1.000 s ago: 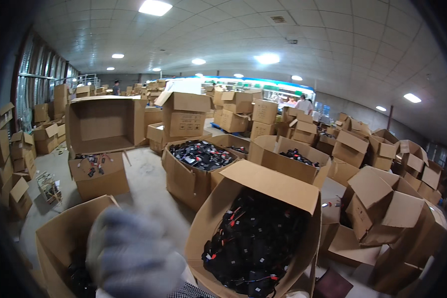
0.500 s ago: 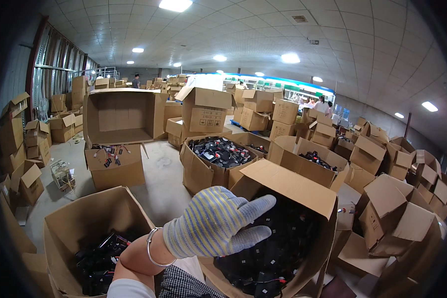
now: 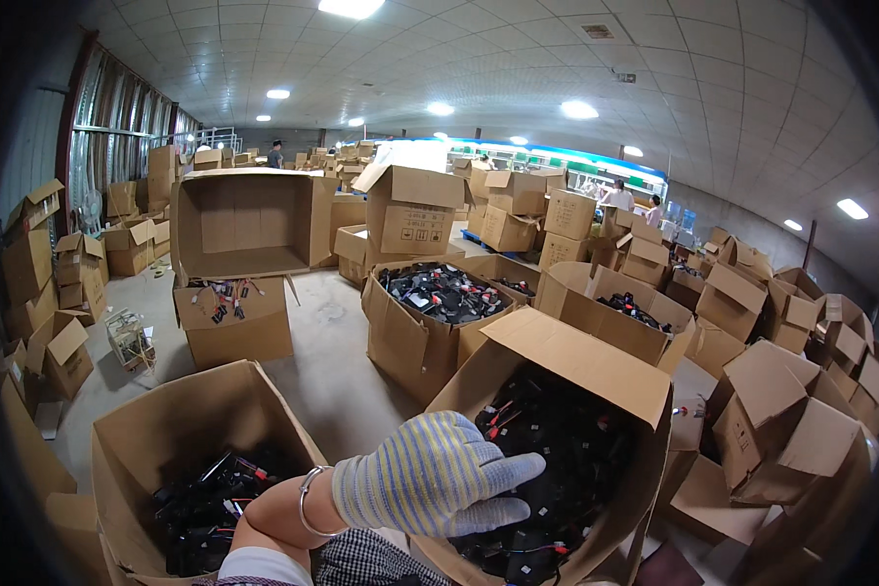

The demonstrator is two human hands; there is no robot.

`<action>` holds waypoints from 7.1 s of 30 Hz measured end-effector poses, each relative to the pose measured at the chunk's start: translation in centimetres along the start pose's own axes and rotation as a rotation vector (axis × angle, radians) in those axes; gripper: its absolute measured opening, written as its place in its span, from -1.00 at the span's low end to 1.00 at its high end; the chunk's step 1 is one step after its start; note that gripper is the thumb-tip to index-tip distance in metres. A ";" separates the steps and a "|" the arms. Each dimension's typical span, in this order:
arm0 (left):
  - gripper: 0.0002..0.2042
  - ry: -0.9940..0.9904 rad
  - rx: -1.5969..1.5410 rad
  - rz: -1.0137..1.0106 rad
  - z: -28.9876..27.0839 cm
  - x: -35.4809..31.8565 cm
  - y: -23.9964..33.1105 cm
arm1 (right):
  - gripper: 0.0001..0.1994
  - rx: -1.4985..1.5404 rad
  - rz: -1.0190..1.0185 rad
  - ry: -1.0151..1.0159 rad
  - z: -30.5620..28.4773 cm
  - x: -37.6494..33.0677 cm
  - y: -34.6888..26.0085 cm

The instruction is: The person connects wire harness connectors together on digital display units taken from a cardboard box.

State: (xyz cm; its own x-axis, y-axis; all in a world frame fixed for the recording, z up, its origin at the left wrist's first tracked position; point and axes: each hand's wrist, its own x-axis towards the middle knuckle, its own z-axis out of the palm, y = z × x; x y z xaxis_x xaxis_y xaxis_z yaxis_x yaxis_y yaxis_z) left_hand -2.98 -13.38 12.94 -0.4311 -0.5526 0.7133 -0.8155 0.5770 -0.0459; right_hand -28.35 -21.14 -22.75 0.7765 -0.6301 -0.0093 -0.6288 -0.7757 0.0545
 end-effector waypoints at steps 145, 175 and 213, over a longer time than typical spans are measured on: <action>-0.63 -0.430 -0.864 -0.573 23.2 -19.1 6.6 | -0.73 1.618 -0.463 -0.119 -8.4 9.3 0.1; -0.63 -0.832 -0.729 -0.705 20.4 -16.3 6.7 | -0.73 1.662 -0.312 0.124 -10.5 5.3 3.6; -0.74 0.479 -1.215 -1.644 10.3 -22.5 3.5 | -0.60 1.990 0.344 -0.087 0.3 4.3 4.2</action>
State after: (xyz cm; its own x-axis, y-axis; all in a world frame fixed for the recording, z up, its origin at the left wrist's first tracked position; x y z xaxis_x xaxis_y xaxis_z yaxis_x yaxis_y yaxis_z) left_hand -0.11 -5.07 -10.48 0.5262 -0.7959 -0.2996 0.4386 -0.0479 0.8974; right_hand -27.64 -27.08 -22.91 0.6729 -0.6837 -0.2825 0.0699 0.4389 -0.8958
